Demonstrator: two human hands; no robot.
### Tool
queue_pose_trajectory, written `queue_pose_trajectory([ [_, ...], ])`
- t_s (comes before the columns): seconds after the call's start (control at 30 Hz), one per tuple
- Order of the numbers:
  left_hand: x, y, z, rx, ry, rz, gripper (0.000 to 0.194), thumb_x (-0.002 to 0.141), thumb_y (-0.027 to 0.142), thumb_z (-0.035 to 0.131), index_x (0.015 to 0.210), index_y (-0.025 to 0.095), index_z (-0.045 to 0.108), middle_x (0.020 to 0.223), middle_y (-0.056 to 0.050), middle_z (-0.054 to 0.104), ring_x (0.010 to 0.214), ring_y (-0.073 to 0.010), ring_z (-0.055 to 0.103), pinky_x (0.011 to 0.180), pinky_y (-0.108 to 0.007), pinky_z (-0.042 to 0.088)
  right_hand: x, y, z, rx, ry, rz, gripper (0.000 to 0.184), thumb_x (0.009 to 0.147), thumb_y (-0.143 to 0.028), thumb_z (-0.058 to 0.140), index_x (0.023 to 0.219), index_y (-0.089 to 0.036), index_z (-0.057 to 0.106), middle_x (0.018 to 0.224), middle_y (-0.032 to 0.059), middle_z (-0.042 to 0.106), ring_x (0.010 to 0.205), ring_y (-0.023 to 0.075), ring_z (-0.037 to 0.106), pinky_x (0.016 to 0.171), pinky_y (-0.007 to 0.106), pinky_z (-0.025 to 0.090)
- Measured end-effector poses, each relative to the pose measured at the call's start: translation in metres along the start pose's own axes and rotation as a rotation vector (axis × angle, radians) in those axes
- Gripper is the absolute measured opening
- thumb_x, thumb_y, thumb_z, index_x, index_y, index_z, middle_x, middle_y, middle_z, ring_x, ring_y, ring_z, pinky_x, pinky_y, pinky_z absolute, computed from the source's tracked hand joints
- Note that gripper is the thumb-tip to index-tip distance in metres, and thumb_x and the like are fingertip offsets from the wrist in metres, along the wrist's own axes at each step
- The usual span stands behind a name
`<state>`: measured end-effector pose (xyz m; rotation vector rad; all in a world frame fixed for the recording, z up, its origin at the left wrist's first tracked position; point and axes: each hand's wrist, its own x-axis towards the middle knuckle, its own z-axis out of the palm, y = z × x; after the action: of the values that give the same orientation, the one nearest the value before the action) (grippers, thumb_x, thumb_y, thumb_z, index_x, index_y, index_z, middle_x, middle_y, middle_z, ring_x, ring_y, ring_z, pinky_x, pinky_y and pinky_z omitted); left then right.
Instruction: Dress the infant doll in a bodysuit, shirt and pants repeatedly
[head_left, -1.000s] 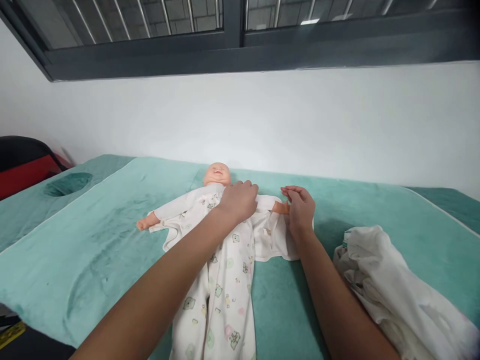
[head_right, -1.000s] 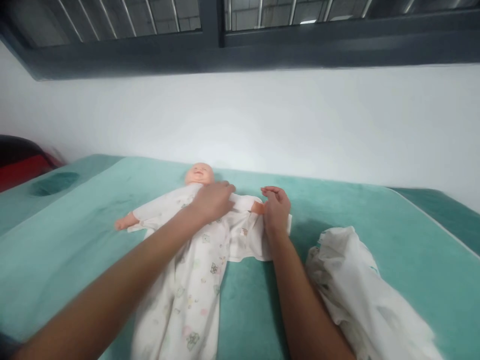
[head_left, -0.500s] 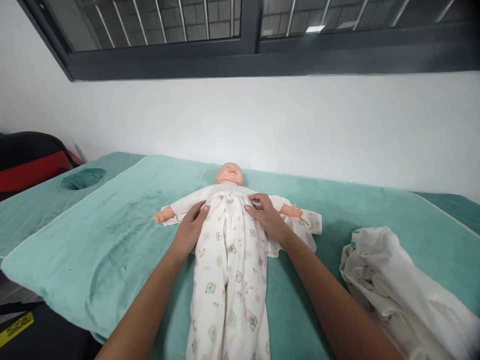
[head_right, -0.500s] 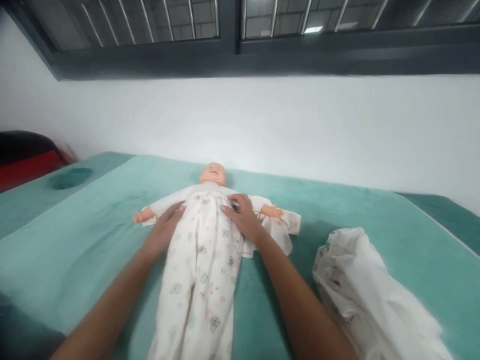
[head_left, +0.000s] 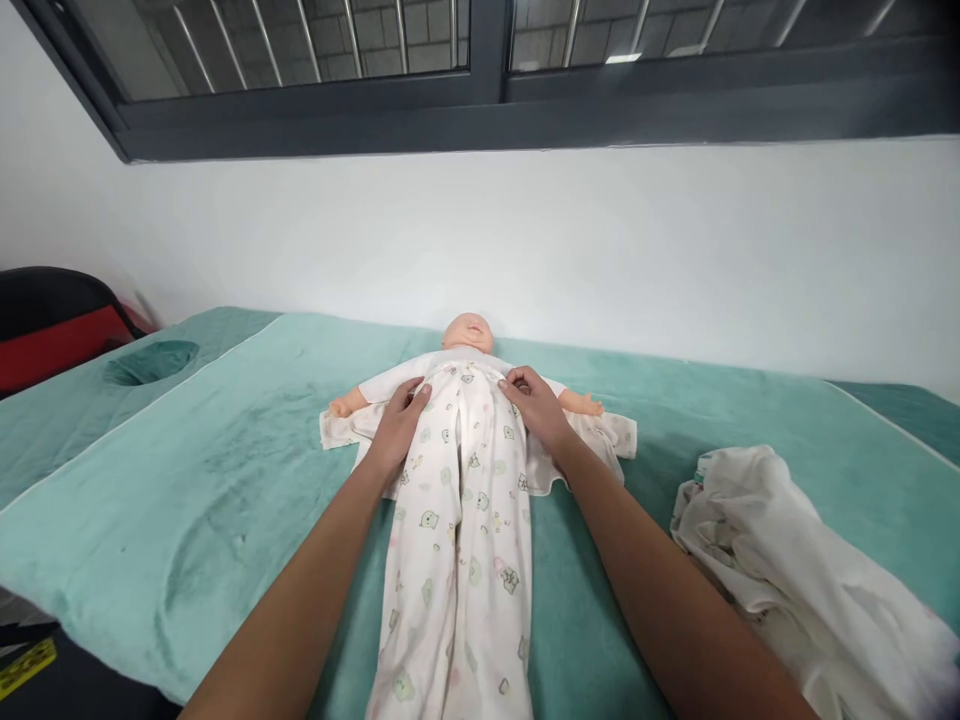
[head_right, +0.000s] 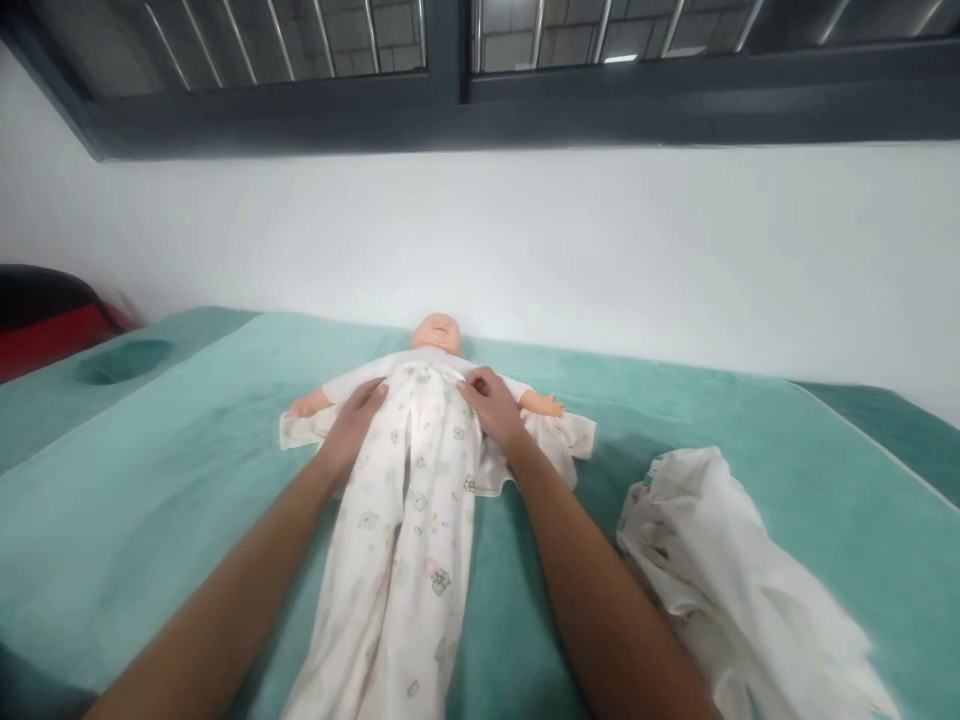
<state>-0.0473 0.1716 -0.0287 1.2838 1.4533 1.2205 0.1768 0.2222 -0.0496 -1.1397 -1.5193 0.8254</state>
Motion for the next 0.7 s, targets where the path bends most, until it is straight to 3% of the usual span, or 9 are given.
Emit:
queue_pose_trajectory([
  [0.2,0.003,-0.010,-0.002,0.002,0.031,0.072,0.045,0.090,0.054,0.049,0.123,0.025,0.060,0.134,-0.005,0.059,0.125,-0.0241,0.051,0.110,-0.039,0.034,-0.008,0.000,0.003,0.002,0.004,-0.008,0.025,0.084,-0.045,0.056,0.095,-0.022,0.057,0.094,0.0015,0.058,0.089,0.0177,0.053,0.085,0.032,0.042],
  [0.33,0.000,-0.007,-0.005,-0.010,0.016,0.046,0.045,0.090,0.051,0.050,0.123,0.024,0.061,0.138,-0.007,0.057,0.127,-0.0250,0.050,0.110,-0.039,0.035,-0.011,-0.004,0.006,-0.021,0.027,-0.008,0.026,0.085,-0.043,0.055,0.099,-0.022,0.058,0.100,0.0028,0.057,0.096,0.0186,0.053,0.091,0.034,0.040],
  [0.47,0.000,-0.006,-0.007,-0.090,-0.032,0.055,0.044,0.087,0.051,0.055,0.121,0.024,0.061,0.133,-0.006,0.060,0.122,-0.0241,0.053,0.102,-0.034,0.042,-0.013,-0.008,0.005,-0.052,0.040,0.025,0.027,0.083,-0.046,0.057,0.097,-0.022,0.059,0.096,0.0015,0.057,0.092,0.0183,0.052,0.088,0.034,0.041],
  [0.7,0.002,-0.013,-0.009,-0.115,-0.053,0.054,0.043,0.081,0.056,0.061,0.103,0.020,0.060,0.101,-0.004,0.063,0.093,-0.0189,0.057,0.078,-0.028,0.045,-0.018,-0.014,0.001,-0.029,0.036,0.036,0.027,0.079,-0.046,0.063,0.075,-0.021,0.054,0.076,-0.0019,0.049,0.075,0.0156,0.045,0.073,0.029,0.039],
])
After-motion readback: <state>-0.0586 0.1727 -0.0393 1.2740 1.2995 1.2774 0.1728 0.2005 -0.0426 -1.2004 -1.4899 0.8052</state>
